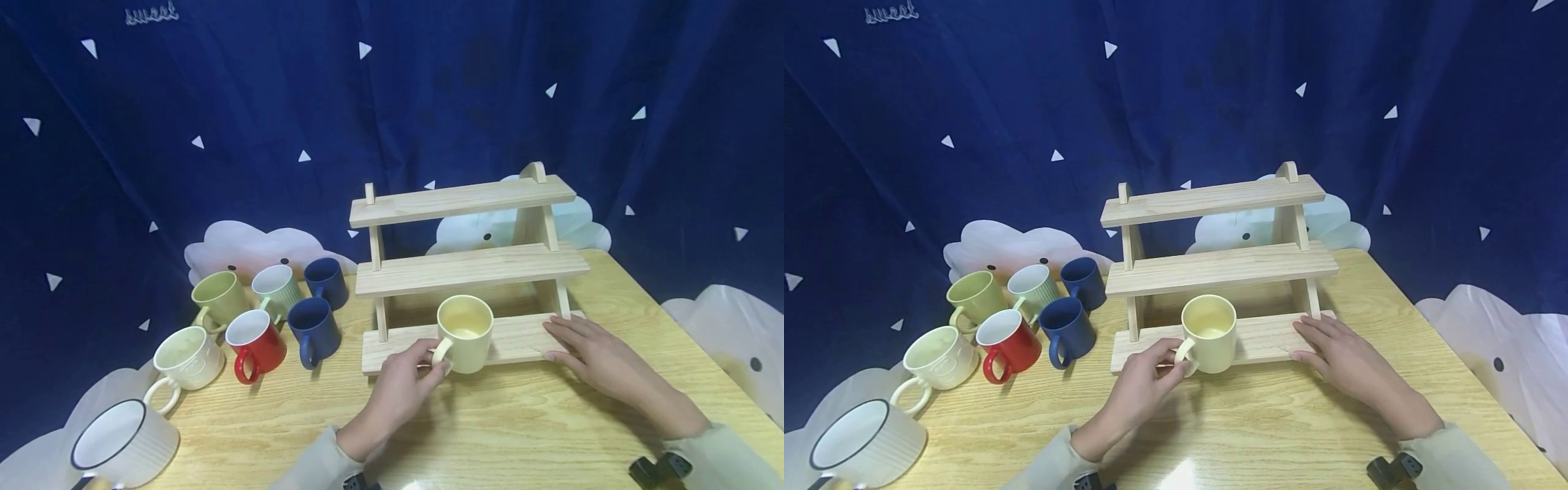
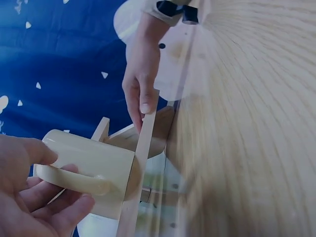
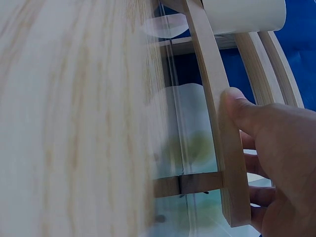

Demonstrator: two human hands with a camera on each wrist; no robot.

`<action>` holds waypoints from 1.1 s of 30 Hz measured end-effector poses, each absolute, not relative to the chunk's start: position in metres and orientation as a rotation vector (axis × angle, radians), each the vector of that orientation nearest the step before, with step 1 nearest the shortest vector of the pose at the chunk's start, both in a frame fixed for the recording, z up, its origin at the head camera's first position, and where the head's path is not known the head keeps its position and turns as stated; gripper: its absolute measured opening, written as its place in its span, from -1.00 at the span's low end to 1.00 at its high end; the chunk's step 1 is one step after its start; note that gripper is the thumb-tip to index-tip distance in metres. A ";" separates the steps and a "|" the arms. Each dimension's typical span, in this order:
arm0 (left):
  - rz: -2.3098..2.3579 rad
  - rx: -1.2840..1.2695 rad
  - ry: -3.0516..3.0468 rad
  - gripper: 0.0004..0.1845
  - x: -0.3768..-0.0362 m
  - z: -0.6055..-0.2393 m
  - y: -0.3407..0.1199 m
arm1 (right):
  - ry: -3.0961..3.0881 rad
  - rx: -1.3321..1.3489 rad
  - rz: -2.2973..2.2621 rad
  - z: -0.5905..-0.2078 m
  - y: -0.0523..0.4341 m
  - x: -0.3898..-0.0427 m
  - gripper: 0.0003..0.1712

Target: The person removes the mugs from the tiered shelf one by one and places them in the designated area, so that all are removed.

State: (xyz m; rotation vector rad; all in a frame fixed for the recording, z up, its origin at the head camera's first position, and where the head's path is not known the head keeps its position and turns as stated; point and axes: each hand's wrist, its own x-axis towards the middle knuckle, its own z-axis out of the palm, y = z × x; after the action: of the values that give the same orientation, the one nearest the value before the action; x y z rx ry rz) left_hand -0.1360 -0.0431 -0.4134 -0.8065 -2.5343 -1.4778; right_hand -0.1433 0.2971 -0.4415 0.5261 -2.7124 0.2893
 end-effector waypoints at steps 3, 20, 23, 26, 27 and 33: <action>-1.499 -0.805 -2.537 -0.72 -0.137 -0.414 -0.044 | -2.713 0.525 0.291 -0.442 0.297 -0.143 -0.35; -1.586 -0.705 -2.480 -0.75 -0.141 -0.411 -0.063 | -2.703 0.543 0.295 -0.442 0.298 -0.144 -0.35; -1.607 -0.691 -2.475 -0.75 -0.140 -0.411 -0.070 | -2.705 0.546 0.290 -0.441 0.298 -0.144 -0.35; -1.613 -0.661 -2.482 -0.75 -0.137 -0.408 -0.078 | -2.708 0.548 0.286 -0.442 0.298 -0.144 -0.35; -1.619 -0.651 -2.483 -0.75 -0.135 -0.406 -0.080 | -2.709 0.547 0.286 -0.442 0.298 -0.144 -0.36; -1.604 -0.627 -2.452 -0.75 -0.120 -0.382 -0.094 | -2.715 0.538 0.293 -0.442 0.298 -0.144 -0.36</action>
State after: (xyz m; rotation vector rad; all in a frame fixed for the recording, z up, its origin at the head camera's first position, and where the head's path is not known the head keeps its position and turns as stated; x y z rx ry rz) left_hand -0.1204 -0.0939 -0.3823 -0.6266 -2.4516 -1.6036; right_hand -0.1438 0.2983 -0.4417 0.5378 -2.7151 0.2929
